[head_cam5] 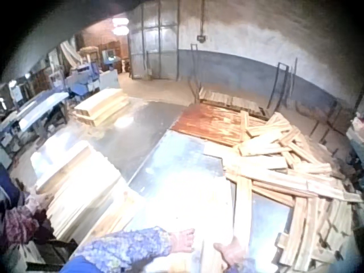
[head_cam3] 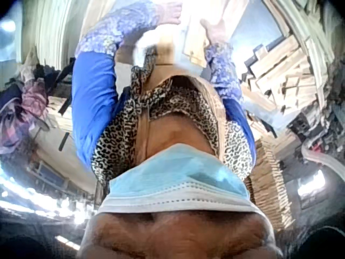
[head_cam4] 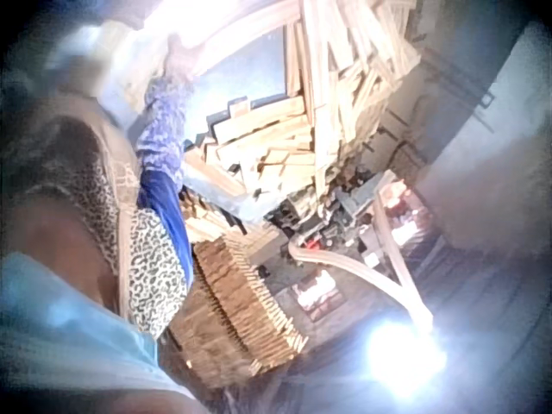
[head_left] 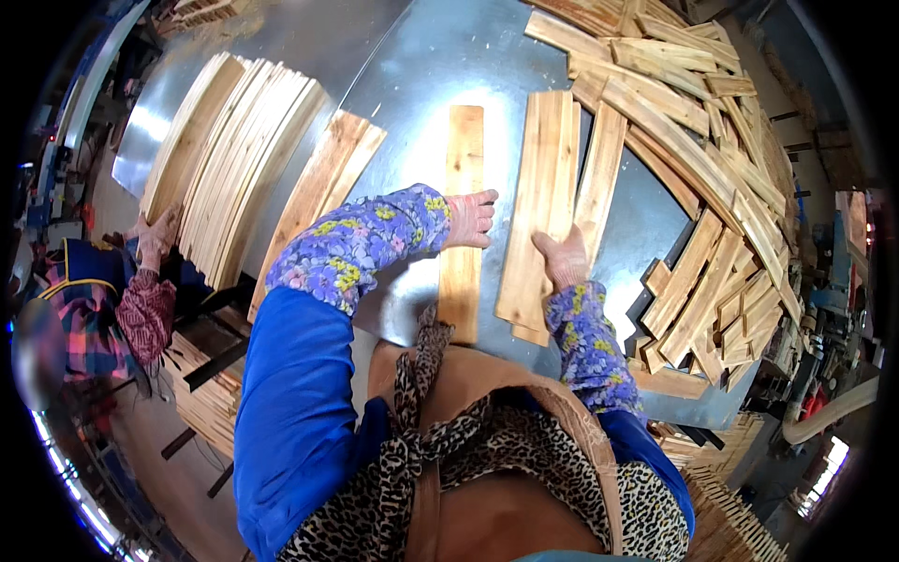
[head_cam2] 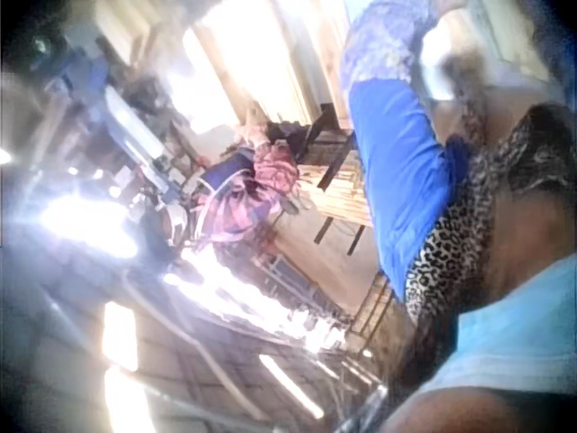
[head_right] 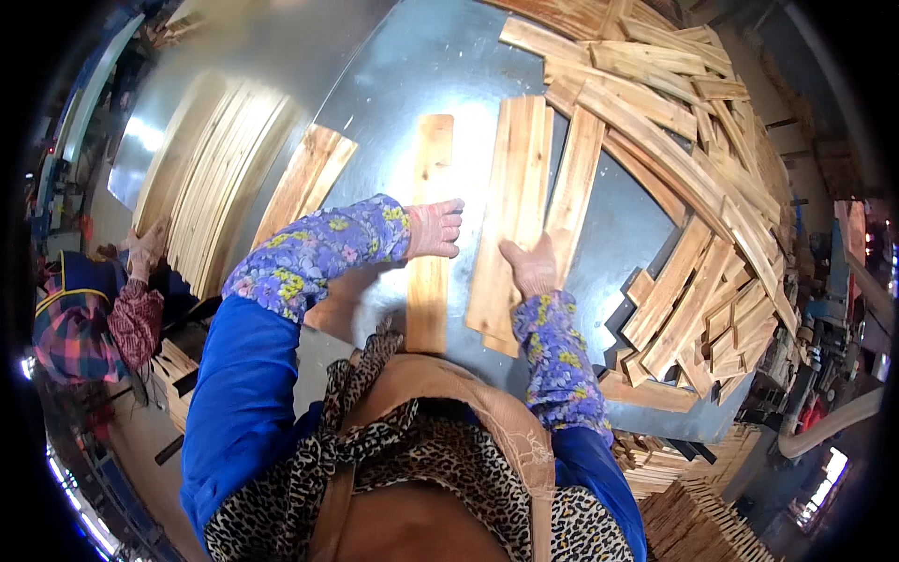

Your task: The person sorts wooden planks on a metal table, picking them up from a pile and arranging them into a neat stack. The person handles the planks by hand, inspecting them briefly before placing them in the organized pile.

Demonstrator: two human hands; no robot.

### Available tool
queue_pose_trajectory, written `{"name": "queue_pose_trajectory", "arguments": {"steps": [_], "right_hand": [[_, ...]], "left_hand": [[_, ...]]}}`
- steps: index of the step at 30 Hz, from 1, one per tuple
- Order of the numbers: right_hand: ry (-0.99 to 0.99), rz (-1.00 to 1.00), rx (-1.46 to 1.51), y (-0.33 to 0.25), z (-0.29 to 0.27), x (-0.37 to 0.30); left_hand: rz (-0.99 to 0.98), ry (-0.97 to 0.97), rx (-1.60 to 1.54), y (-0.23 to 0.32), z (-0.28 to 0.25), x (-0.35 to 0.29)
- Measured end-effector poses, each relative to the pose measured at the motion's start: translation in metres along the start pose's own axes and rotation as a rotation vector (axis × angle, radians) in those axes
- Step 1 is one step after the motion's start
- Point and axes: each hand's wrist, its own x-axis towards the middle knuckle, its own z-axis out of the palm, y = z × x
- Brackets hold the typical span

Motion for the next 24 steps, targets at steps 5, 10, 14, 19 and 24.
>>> {"name": "queue_pose_trajectory", "arguments": {"steps": [5,10,14,19,24], "right_hand": [[0.05,0.064,0.192,0.007,-0.055,0.004],[0.089,0.0,0.11,0.008,-0.055,-0.006],[0.114,0.118,-0.208,-0.008,-0.016,-0.019],[-0.099,0.029,-0.362,-0.047,0.071,-0.047],[-0.169,-0.372,-0.514,-0.069,0.018,0.011]], "left_hand": [[-0.423,-0.131,-0.149,0.003,-0.053,-0.053],[-1.215,0.344,-0.416,0.051,-0.023,-0.153],[-1.572,0.083,-0.672,0.082,0.01,-0.183],[-1.337,0.368,-0.994,0.117,-0.008,-0.036],[-1.451,0.41,-1.359,0.117,-0.001,0.007]]}}
